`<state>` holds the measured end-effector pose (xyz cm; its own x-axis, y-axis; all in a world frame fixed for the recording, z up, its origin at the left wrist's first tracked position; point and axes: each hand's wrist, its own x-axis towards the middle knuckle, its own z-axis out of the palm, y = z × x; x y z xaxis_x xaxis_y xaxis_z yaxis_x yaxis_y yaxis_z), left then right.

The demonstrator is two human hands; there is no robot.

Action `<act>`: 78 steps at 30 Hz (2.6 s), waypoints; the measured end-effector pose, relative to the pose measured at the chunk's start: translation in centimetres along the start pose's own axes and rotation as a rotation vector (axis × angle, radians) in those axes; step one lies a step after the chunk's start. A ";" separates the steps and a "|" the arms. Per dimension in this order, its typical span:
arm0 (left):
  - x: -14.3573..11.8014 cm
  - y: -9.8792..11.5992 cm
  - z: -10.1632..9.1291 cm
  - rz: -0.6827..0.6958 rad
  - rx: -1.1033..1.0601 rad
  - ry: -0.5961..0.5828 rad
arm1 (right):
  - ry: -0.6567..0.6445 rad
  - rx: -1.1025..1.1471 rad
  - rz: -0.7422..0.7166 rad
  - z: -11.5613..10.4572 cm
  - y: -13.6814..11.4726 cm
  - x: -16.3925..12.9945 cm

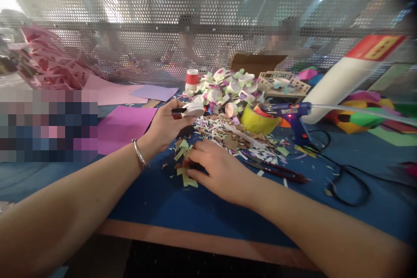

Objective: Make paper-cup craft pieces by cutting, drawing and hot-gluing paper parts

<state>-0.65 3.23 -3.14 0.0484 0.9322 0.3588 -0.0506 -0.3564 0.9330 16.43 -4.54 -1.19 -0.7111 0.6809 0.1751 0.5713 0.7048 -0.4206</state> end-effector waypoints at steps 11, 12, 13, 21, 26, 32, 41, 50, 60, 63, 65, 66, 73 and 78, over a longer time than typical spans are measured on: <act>-0.2 0.1 0.2 -0.042 -0.042 -0.045 | 0.023 0.039 0.021 0.3 -0.1 0.5; -0.2 0.2 0.2 -0.041 -0.037 -0.044 | 0.018 0.043 0.032 0.3 -0.1 0.6; -0.2 0.2 0.2 -0.039 -0.030 -0.044 | 0.013 0.045 0.040 0.4 -0.1 0.6; -0.2 0.6 0.2 -0.044 -0.019 -0.030 | 0.015 0.047 0.023 0.3 -0.2 0.5; 0.0 0.5 -0.3 -0.046 -0.042 -0.011 | 0.000 0.107 0.076 -0.6 -0.3 -0.1; -0.2 1.2 -0.3 -0.187 -0.048 -0.081 | -0.020 0.252 0.132 -1.7 0.1 -0.4; -0.4 1.7 -0.4 -0.238 -0.084 -0.137 | -0.041 0.239 0.147 -1.9 0.7 -0.7; -0.3 1.4 -0.3 -0.161 -0.053 -0.129 | -0.056 0.058 0.112 -1.9 0.7 -0.6; -0.3 1.0 -0.2 -0.123 0.000 -0.131 | 0.025 0.013 0.105 -0.2 0.2 0.4; -0.4 1.1 -0.1 -0.111 0.004 -0.137 | 0.019 0.053 0.140 -0.1 0.1 0.8; -0.5 1.2 0.0 -0.120 -0.005 -0.141 | 0.013 0.081 0.164 -0.2 -0.1 1.0; -0.5 1.2 0.1 -0.124 -0.009 -0.144 | 0.012 0.095 0.174 -0.2 -0.1 1.0; -0.5 1.2 0.1 -0.119 -0.033 -0.149 | -0.015 0.206 0.190 -0.2 -0.1 1.2; -0.3 1.2 -0.2 -0.135 -0.016 -0.140 | -0.007 0.290 0.093 -0.7 -0.2 0.7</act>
<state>-0.88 2.55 -2.14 0.1941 0.9531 0.2323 -0.0504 -0.2268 0.9726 16.08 -4.05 -0.30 -0.6645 0.7378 0.1187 0.4939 0.5527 -0.6713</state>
